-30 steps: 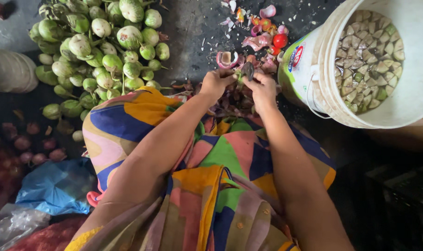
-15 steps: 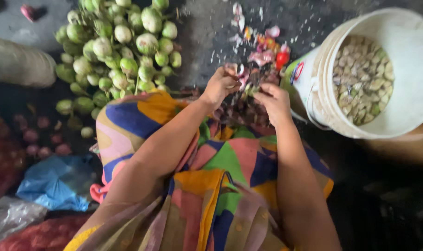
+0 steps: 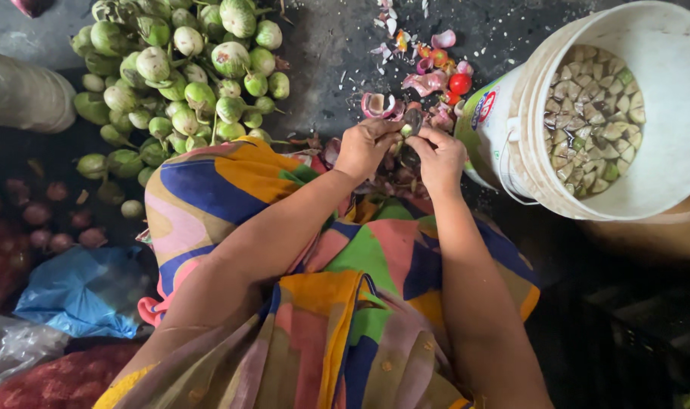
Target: The person sits on the floor and peels small green vegetables using a handheld tool. The peeled pieces are placed into a white bucket filled with water. The person continues peeling multiple vegetables one at a time.
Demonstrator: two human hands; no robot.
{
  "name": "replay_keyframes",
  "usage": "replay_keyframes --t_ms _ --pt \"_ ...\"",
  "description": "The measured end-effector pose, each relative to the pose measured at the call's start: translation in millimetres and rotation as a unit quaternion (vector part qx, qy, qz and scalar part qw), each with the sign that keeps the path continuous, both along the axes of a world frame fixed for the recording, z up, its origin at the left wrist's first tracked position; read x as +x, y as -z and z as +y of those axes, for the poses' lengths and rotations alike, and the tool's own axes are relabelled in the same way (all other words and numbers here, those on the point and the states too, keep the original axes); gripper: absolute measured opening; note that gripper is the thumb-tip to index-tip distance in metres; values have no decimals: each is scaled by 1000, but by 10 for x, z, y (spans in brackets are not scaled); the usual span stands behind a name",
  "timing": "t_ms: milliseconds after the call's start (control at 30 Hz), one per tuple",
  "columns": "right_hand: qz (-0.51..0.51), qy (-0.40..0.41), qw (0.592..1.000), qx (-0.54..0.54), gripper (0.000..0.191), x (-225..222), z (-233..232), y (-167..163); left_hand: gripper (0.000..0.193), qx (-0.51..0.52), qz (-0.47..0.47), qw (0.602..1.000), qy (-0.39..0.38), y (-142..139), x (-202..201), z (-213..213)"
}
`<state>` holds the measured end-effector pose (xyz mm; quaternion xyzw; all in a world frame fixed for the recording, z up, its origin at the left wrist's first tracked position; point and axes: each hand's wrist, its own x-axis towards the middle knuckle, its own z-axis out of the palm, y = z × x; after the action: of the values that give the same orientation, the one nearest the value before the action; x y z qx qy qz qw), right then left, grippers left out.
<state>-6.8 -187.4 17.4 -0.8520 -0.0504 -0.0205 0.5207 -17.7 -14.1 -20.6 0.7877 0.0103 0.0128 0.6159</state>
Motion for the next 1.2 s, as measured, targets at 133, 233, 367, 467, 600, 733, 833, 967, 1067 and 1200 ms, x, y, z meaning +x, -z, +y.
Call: replay_keyframes --t_ms 133,233,367,467,600,733,833,967,1067,1200 --pt "10 7 999 42 14 31 21 79 28 -27 33 999 -6 54 15 -9" --pt "43 1 997 60 10 62 6 122 27 -37 53 997 -31 117 54 -37" --pt "72 3 996 51 10 94 -1 236 21 -125 116 984 -42 234 112 -68" --pt "103 26 990 89 12 102 22 423 19 -119 145 981 -50 324 157 -57" --pt "220 79 948 218 12 122 52 724 22 -87 245 962 -84 401 224 -88" --pt "331 99 919 190 15 99 71 832 29 20 394 916 -77 433 270 -131" --pt "363 97 898 228 11 60 55 800 26 -106 351 924 -106 441 205 -126" --pt "382 77 860 330 8 -12 39 534 28 -138 274 951 -49 312 11 -73" --pt "346 45 868 354 7 -71 43 291 29 -142 219 965 -2 100 -101 -21" --pt "286 6 915 285 32 -117 -16 47 28 -158 192 967 47 -145 -96 40"
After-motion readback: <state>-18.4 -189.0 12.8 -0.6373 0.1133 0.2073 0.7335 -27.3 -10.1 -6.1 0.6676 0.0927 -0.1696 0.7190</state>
